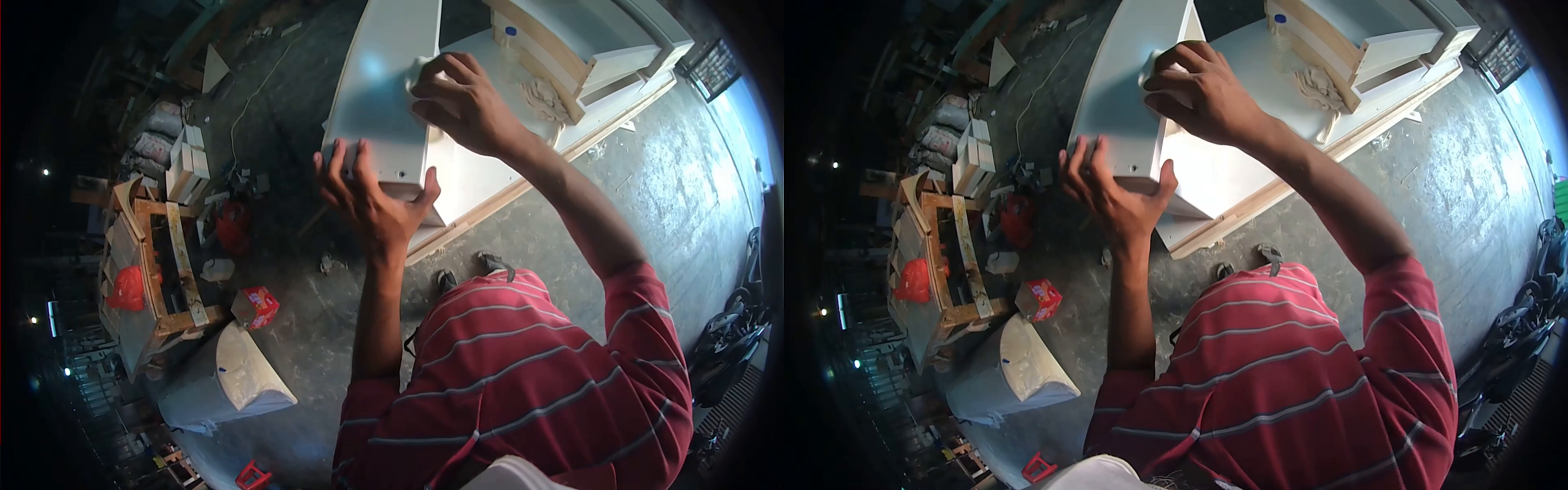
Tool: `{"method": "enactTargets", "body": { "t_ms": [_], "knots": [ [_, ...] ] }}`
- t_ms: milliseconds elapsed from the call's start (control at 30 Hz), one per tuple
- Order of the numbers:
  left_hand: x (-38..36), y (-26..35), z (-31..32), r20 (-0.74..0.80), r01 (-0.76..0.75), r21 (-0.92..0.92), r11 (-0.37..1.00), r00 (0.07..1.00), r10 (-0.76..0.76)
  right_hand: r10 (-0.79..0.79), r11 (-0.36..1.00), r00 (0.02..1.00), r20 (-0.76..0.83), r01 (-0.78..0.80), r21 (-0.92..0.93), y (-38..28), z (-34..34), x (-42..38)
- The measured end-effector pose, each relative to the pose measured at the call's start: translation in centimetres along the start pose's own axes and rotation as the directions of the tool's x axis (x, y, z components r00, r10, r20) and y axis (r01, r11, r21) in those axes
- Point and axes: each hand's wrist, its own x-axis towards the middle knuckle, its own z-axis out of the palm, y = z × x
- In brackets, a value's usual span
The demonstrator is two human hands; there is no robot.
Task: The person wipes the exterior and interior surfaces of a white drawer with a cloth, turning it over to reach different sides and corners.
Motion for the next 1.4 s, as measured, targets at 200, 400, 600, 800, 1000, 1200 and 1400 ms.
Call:
{"method": "enactTargets", "body": {
  "t_ms": [200, 400, 600, 800, 1000, 1200, 1400],
  "knots": [
    [0.0, -0.4, -0.3, 0.014, -0.034, -0.032, 0.999, 0.999, 0.034, -0.331, 0.896, 0.933, 0.140, 0.264, 0.358, -4.5, 0.4, -1.3],
    [0.1, -0.1, -0.5, 0.018, -0.026, 0.045, 0.999, 1.000, 0.025, -0.274, 0.912, 0.960, 0.050, 0.243, 0.331, 2.6, 2.1, 0.3],
    [0.1, -0.1, -0.9, 0.039, -0.051, 0.063, 0.997, 0.998, 0.049, -0.223, 0.940, 0.975, -0.011, 0.219, 0.261, 12.5, 4.5, 3.8],
    [-0.5, -0.7, -1.5, 0.110, -0.028, 0.068, 0.997, 0.994, 0.020, -0.133, 0.991, 0.991, 0.017, 0.133, -0.033, 25.1, 6.8, 9.1],
    [-0.9, -1.0, -1.5, 0.113, 0.002, 0.079, 0.997, 0.994, -0.011, -0.229, 0.973, 0.973, -0.007, 0.229, 0.036, 25.3, 7.0, 9.6],
    [-1.2, -0.9, -1.7, 0.113, 0.017, 0.098, 0.995, 0.993, -0.028, -0.162, 0.982, 0.987, -0.004, 0.162, 0.102, 13.7, 4.4, 4.0],
    [-1.2, -1.0, -1.5, 0.105, 0.017, 0.091, 0.996, 0.994, -0.027, -0.212, 0.975, 0.977, 0.014, 0.210, 0.069, 21.7, 5.6, 7.6]
  ]
}}
